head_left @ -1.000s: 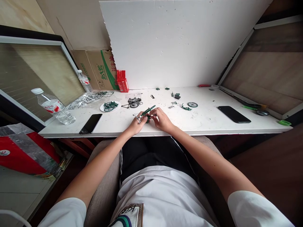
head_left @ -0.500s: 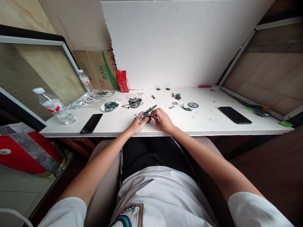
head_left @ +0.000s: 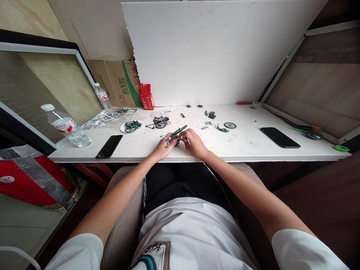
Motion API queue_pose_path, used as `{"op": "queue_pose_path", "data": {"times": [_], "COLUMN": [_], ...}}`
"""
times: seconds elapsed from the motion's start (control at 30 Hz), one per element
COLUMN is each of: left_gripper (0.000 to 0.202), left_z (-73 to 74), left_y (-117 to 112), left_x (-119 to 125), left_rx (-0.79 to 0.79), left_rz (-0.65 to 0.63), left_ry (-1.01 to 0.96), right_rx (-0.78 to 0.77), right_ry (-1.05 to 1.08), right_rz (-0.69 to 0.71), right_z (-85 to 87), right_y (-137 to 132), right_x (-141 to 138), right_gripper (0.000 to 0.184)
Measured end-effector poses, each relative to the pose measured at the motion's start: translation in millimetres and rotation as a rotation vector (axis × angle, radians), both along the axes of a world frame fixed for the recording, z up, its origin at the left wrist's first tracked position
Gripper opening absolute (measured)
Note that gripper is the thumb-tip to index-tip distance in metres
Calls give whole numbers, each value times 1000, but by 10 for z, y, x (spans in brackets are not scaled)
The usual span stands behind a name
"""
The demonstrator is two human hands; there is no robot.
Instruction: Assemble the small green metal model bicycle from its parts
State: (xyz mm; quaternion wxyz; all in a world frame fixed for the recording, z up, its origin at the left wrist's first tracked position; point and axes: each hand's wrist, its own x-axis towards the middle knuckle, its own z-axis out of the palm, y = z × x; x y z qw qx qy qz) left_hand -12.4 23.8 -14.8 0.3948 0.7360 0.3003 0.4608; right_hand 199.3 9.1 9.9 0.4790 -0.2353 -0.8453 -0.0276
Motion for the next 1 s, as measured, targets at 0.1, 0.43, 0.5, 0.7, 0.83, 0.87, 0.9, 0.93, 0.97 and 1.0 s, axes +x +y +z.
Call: {"op": "queue_pose_path", "data": {"times": [0.1, 0.43, 0.5, 0.7, 0.83, 0.87, 0.9, 0.93, 0.97, 1.0], "left_gripper": [35, 37, 38, 41, 44, 44, 44, 43, 43, 42], "left_z": [35, 148, 167, 210, 188, 178, 169, 161, 154, 148], "left_y": [-25, -107, -117, -146, -124, -113, -102, -91, -81, -75], "left_x": [-1, 11, 14, 25, 32, 32, 32, 31, 30, 29], "left_rx": [12, -2, 2, 35, 36, 35, 35, 37, 38, 36], "left_rz": [14, -21, -28, -13, -15, -13, -9, -5, -2, 1], "left_ry": [28, 49, 50, 70, 28, 22, 18, 19, 23, 26], "right_rx": [3, 36, 37, 18, -62, -83, -102, -120, -135, -146], "right_ry": [0, -1, -13, -38, -27, -21, -11, 1, 14, 27], "right_rz": [-10, -42, -61, -106, -96, -84, -69, -52, -37, -23], "right_z": [-11, -31, -26, -6, -2, -1, 0, -1, -2, -6], "right_y": [3, 18, 7, -28, -26, -25, -22, -19, -16, -11], "right_x": [1, 4, 6, 2, 2, 3, 5, 6, 8, 9], "right_gripper": [26, 31, 31, 34, 28, 24, 20, 17, 14, 12]}}
